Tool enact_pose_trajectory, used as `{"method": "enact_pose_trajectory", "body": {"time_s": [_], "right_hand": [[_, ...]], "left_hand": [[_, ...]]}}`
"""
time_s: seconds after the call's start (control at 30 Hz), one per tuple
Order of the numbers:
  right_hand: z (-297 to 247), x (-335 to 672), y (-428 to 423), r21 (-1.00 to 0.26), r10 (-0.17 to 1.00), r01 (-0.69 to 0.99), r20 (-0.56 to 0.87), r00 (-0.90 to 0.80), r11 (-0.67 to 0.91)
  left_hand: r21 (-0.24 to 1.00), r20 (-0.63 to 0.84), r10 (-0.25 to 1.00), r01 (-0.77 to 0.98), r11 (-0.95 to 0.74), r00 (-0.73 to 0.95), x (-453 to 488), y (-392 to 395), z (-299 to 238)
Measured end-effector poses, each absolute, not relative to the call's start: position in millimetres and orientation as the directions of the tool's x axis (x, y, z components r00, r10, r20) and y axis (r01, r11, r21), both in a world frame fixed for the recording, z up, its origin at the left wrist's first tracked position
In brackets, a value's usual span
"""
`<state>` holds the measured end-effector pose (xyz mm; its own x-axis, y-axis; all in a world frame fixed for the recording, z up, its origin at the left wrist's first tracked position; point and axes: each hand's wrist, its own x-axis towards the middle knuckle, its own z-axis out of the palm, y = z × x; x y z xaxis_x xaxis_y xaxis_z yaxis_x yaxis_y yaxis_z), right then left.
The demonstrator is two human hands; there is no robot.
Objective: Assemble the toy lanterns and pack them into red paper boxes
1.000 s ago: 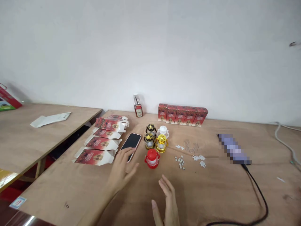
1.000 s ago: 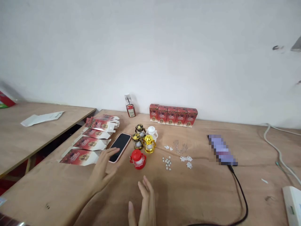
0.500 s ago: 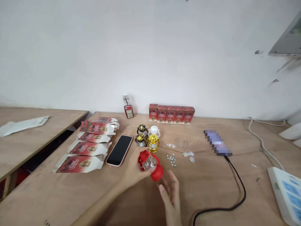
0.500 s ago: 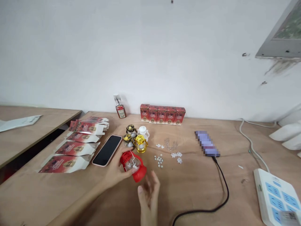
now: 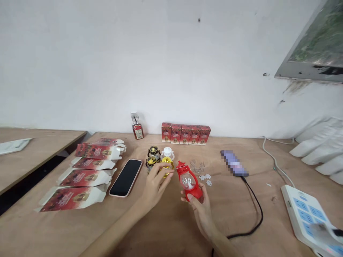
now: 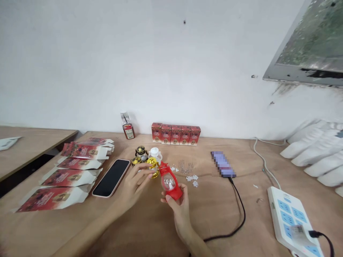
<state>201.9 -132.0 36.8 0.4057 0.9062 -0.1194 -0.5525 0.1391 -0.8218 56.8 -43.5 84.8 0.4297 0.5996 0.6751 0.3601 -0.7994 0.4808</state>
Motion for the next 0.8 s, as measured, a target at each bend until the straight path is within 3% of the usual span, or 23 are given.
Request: {"method": "enact_pose_trajectory", "body": {"time_s": [0.17, 0.43, 0.63, 0.8], "right_hand": [[23.2, 207.4, -135.2, -0.855, 0.925, -0.494, -0.047, 0.376, 0.157], [15.0, 216.4, -133.3, -0.842, 0.877, -0.494, -0.055, 0.478, 0.217], [18.3, 230.0, -127.1, -0.774, 0.809, -0.569, -0.131, 0.573, 0.277], [20.1, 238.9, -126.7, -0.780, 0.873, -0.566, -0.054, 0.485, 0.266]], "left_hand": [[0.346, 0.721, 0.468, 0.319, -0.882, 0.511, 66.3, -44.9, 83.5], [0.345, 0.677, 0.486, 0.346, -0.873, 0.552, 89.3, -55.8, 77.5], [0.529, 0.521, 0.586, 0.304, -0.792, 0.621, 85.9, -69.3, 94.3], [0.785, 0.293, 0.774, 0.321, -0.530, 0.561, 84.4, -52.7, 118.1]]}}
